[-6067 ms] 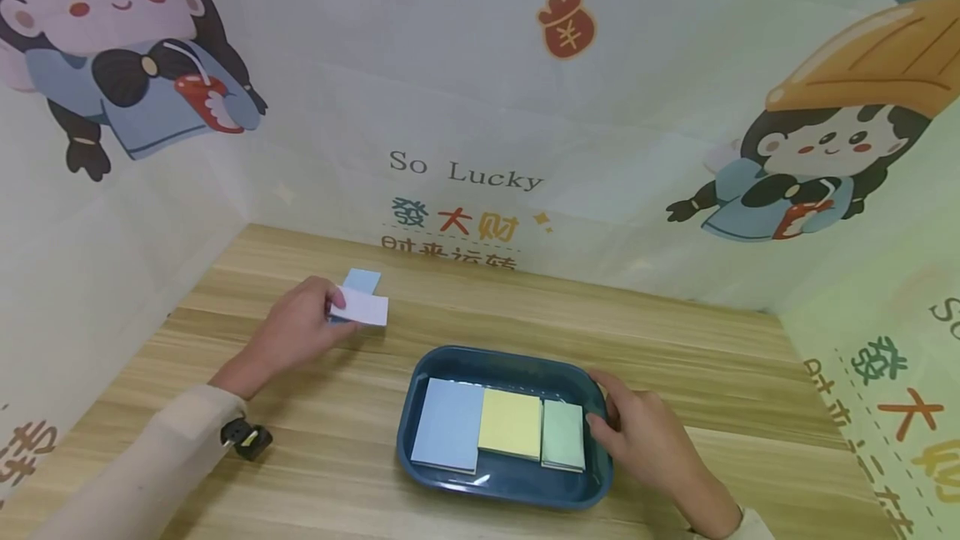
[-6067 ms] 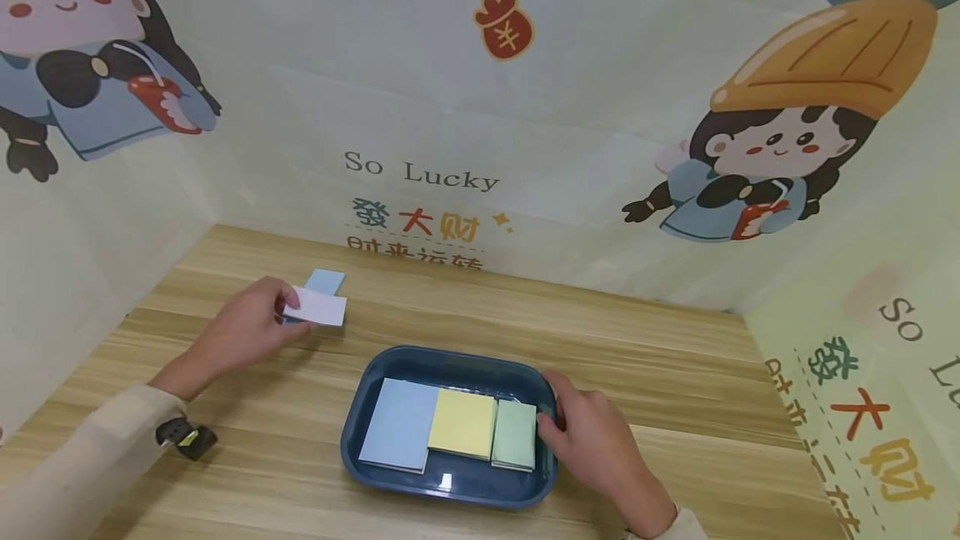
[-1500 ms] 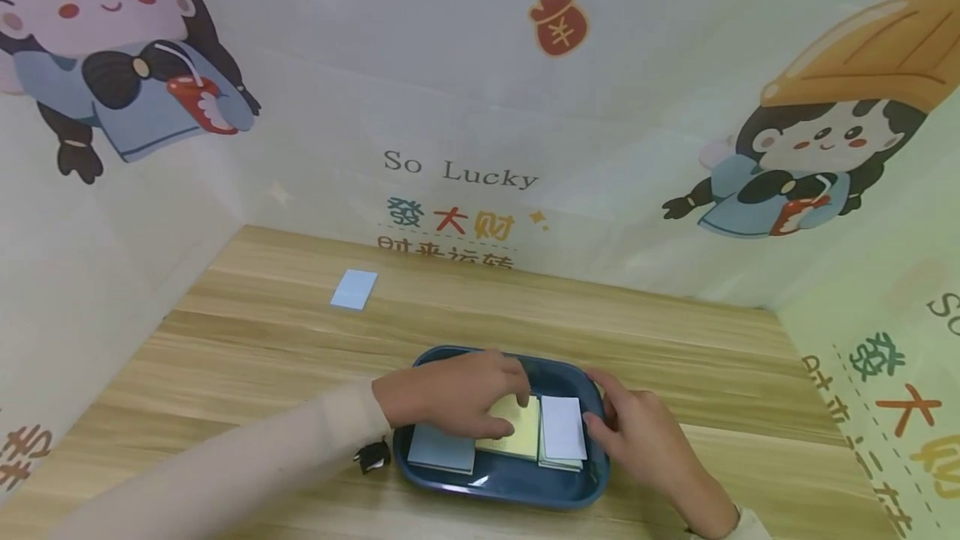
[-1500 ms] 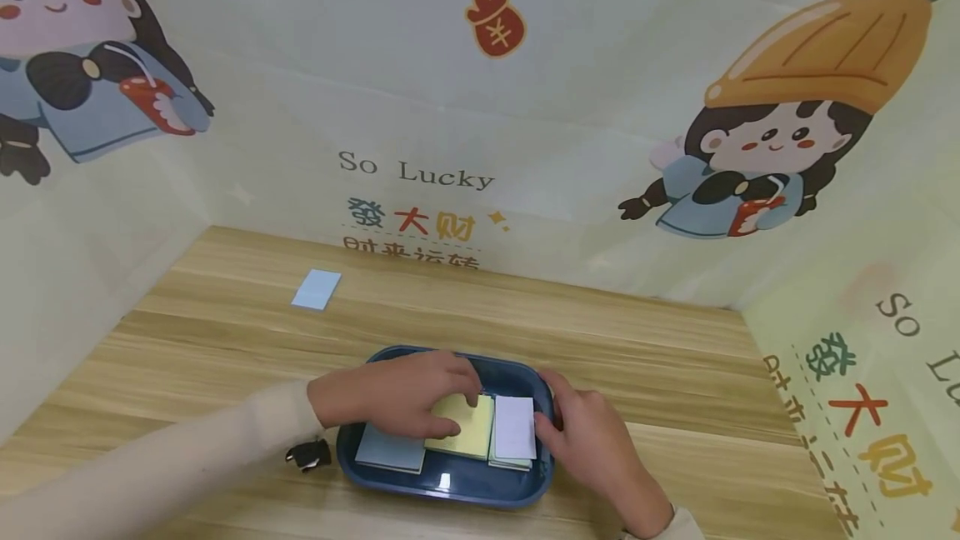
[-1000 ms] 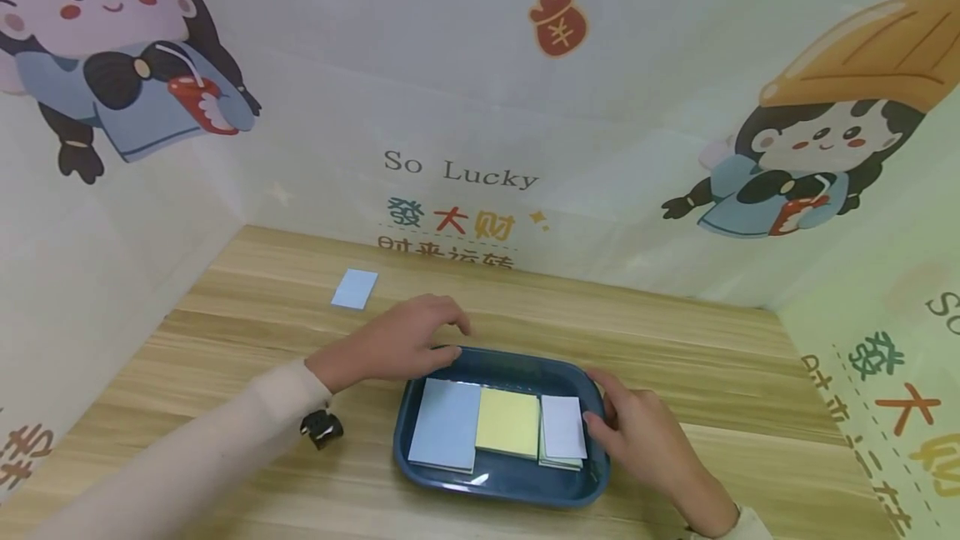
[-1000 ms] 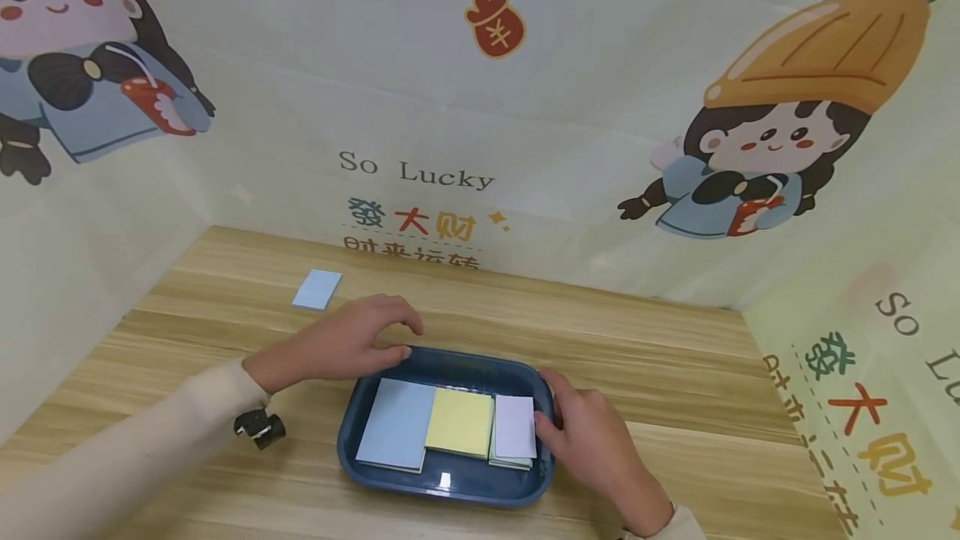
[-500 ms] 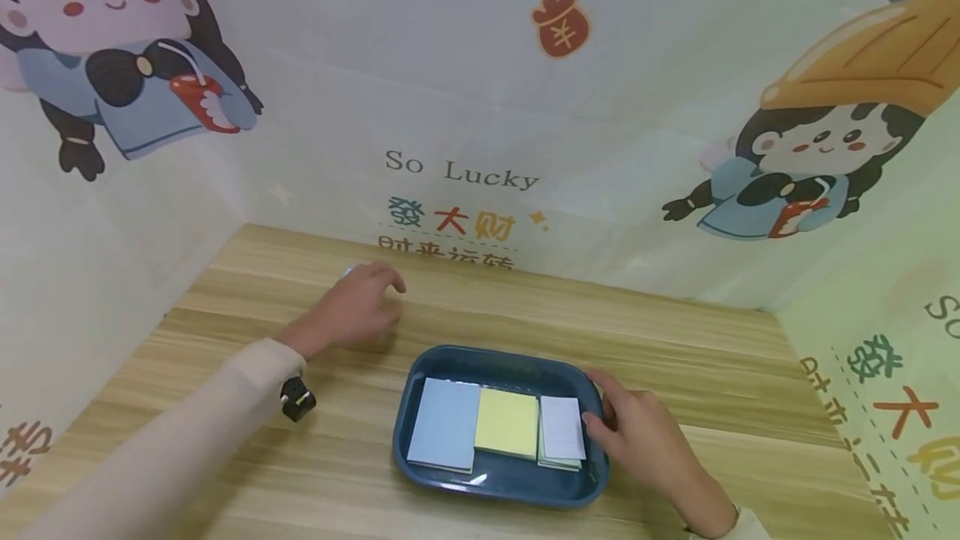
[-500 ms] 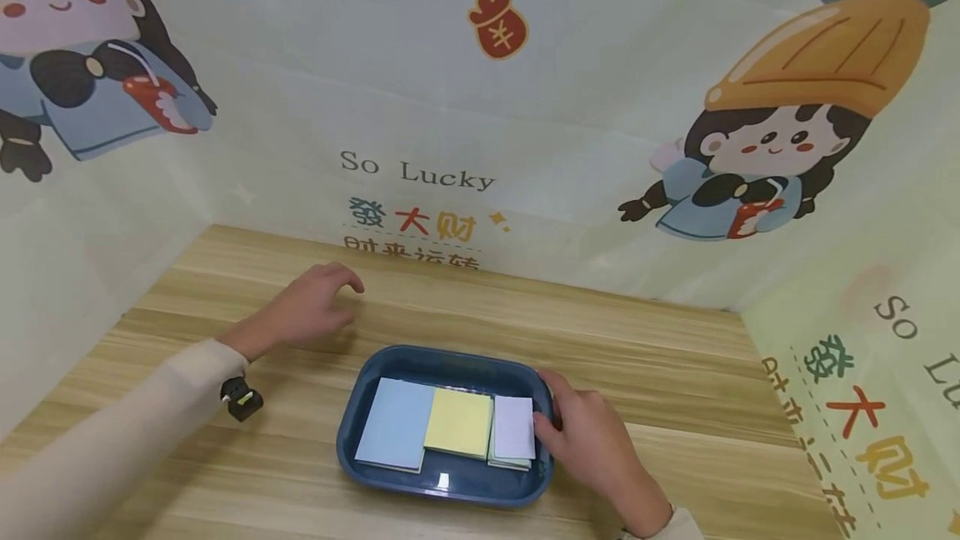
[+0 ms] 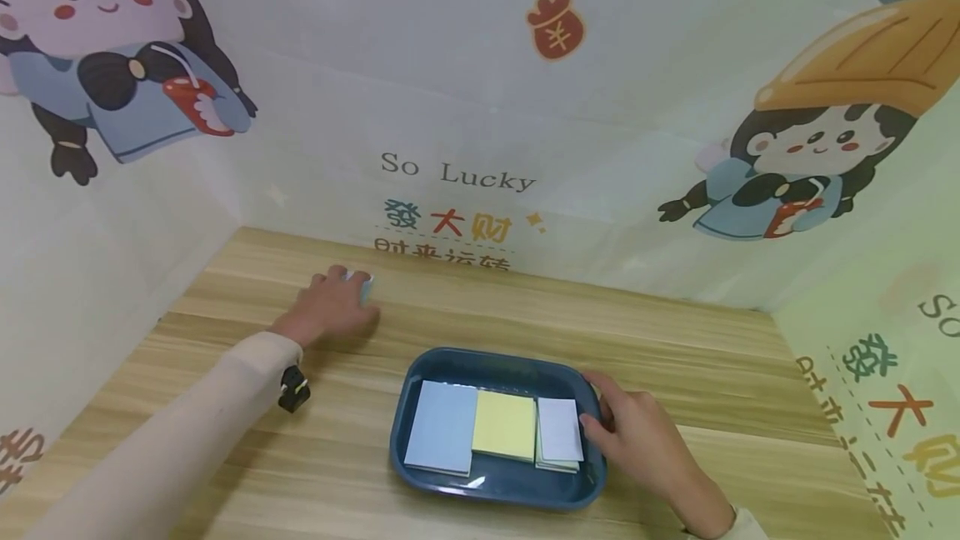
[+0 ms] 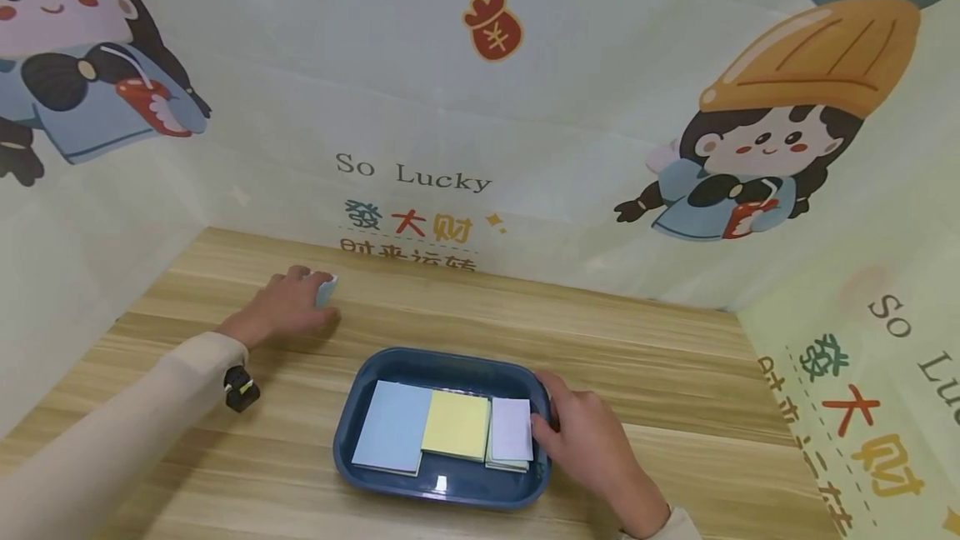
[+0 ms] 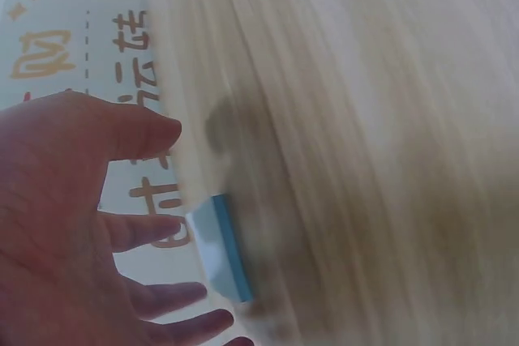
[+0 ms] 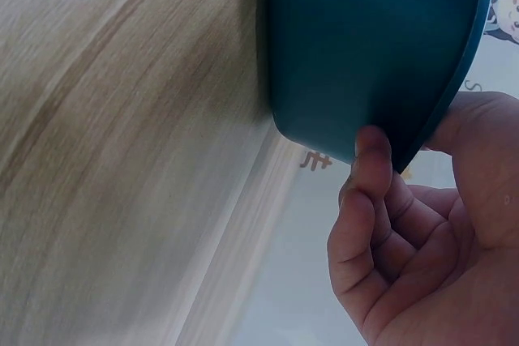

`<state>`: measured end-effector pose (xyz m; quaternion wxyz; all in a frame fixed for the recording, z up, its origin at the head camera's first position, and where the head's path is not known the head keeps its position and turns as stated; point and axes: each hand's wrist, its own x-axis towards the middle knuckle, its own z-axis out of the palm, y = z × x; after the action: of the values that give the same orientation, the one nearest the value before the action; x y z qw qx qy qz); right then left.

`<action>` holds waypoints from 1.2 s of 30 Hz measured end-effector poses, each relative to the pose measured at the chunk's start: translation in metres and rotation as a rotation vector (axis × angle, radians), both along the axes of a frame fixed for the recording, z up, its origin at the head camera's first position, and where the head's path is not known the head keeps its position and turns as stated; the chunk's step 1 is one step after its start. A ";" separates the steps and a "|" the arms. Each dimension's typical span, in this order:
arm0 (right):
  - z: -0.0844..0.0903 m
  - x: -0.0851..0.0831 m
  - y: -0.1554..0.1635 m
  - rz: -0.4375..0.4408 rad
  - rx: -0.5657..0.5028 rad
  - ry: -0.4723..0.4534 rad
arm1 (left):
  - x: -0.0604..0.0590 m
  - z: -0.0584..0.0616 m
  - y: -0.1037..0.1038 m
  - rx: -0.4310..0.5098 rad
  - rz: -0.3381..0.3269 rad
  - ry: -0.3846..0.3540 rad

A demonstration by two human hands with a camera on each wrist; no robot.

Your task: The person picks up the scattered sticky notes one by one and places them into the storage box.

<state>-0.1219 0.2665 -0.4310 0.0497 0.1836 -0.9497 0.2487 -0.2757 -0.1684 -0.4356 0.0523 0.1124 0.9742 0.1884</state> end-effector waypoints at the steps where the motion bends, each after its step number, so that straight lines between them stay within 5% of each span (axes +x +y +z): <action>1: 0.000 0.000 0.000 -0.001 0.001 -0.001 | 0.000 -0.001 0.000 -0.008 0.001 -0.011; 11: 0.000 0.000 0.000 0.006 -0.004 0.004 | -0.008 -0.012 -0.003 -0.071 0.019 -0.013; 19: -0.018 -0.004 0.008 0.075 -0.064 0.142 | -0.009 -0.013 -0.004 -0.080 0.034 0.050; 27: 0.001 0.001 -0.001 0.008 -0.001 0.005 | -0.009 -0.010 -0.006 -0.098 0.008 0.091; 36: -0.001 0.000 -0.002 -0.002 0.015 -0.003 | -0.007 -0.012 -0.008 -0.108 0.019 0.080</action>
<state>-0.1221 0.2650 -0.4317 0.0471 0.1827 -0.9518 0.2420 -0.2825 -0.1764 -0.4475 0.0176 0.1075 0.9853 0.1313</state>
